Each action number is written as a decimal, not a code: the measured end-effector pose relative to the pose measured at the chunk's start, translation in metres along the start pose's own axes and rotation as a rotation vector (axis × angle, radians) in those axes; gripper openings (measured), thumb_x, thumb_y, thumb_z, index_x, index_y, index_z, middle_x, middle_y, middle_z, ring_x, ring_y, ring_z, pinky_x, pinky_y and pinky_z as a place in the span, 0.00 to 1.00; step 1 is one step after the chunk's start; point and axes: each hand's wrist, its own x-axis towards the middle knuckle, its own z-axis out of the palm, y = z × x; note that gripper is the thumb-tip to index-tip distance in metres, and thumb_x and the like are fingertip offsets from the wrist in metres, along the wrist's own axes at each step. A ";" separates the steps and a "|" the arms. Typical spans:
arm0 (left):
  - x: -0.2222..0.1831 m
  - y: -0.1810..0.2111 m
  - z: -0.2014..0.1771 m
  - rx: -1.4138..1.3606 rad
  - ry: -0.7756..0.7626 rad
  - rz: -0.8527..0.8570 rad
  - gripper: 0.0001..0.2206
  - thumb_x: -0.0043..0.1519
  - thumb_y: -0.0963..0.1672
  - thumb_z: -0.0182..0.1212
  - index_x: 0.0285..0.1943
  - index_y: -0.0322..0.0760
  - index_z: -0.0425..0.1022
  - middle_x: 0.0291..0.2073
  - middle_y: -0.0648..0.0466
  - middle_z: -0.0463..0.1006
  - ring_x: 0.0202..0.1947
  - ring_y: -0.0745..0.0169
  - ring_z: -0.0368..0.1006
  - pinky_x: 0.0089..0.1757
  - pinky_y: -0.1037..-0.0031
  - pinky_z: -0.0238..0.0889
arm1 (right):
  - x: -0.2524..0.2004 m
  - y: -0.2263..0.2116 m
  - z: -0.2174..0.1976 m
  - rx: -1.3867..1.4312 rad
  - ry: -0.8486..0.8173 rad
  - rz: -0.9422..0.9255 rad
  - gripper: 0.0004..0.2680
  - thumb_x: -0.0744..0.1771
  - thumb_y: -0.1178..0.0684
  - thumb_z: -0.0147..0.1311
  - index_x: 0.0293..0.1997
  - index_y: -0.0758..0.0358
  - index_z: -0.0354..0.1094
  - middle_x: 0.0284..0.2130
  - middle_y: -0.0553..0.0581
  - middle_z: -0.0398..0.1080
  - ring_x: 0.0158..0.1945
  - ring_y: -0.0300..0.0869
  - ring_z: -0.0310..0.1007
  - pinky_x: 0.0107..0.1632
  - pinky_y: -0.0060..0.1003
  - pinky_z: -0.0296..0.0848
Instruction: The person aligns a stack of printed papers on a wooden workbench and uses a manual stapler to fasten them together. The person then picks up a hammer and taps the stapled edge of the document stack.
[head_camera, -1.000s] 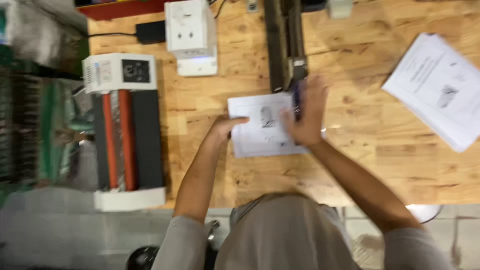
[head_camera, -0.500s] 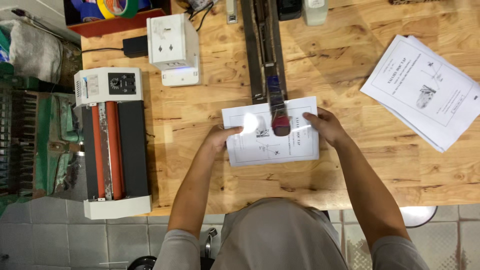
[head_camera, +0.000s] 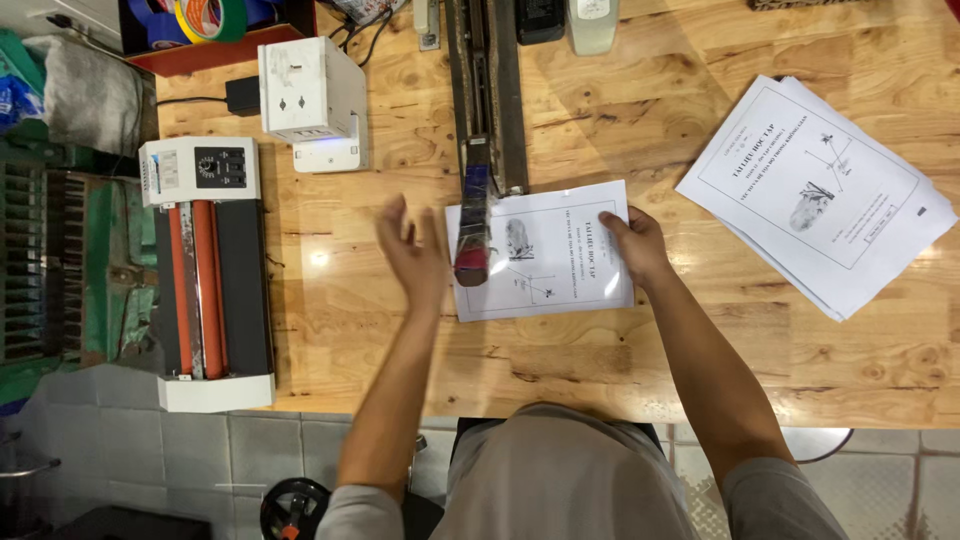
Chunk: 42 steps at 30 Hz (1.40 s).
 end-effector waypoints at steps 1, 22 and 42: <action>0.009 0.024 -0.006 -0.040 -0.139 0.110 0.14 0.69 0.44 0.57 0.60 0.31 0.66 0.59 0.47 0.69 0.63 0.54 0.64 0.62 0.62 0.58 | -0.001 0.002 -0.003 -0.006 0.003 0.004 0.08 0.68 0.55 0.56 0.49 0.68 0.74 0.39 0.57 0.78 0.37 0.38 0.78 0.42 0.32 0.78; -0.175 0.082 0.003 0.155 0.495 1.358 0.07 0.64 0.49 0.52 0.41 0.46 0.68 0.42 0.52 0.70 0.50 0.52 0.68 0.55 0.50 0.61 | -0.054 -0.004 -0.007 -0.180 -0.068 -0.404 0.17 0.69 0.43 0.56 0.55 0.68 0.72 0.41 0.57 0.78 0.40 0.37 0.75 0.44 0.35 0.76; -0.067 -0.053 0.300 0.651 -0.627 0.708 0.32 0.58 0.52 0.64 0.68 0.31 0.65 0.67 0.39 0.64 0.67 0.36 0.58 0.59 0.47 0.48 | -0.124 -0.141 -0.481 -1.422 1.096 -0.803 0.12 0.69 0.57 0.59 0.57 0.70 0.69 0.47 0.69 0.74 0.47 0.61 0.75 0.50 0.47 0.73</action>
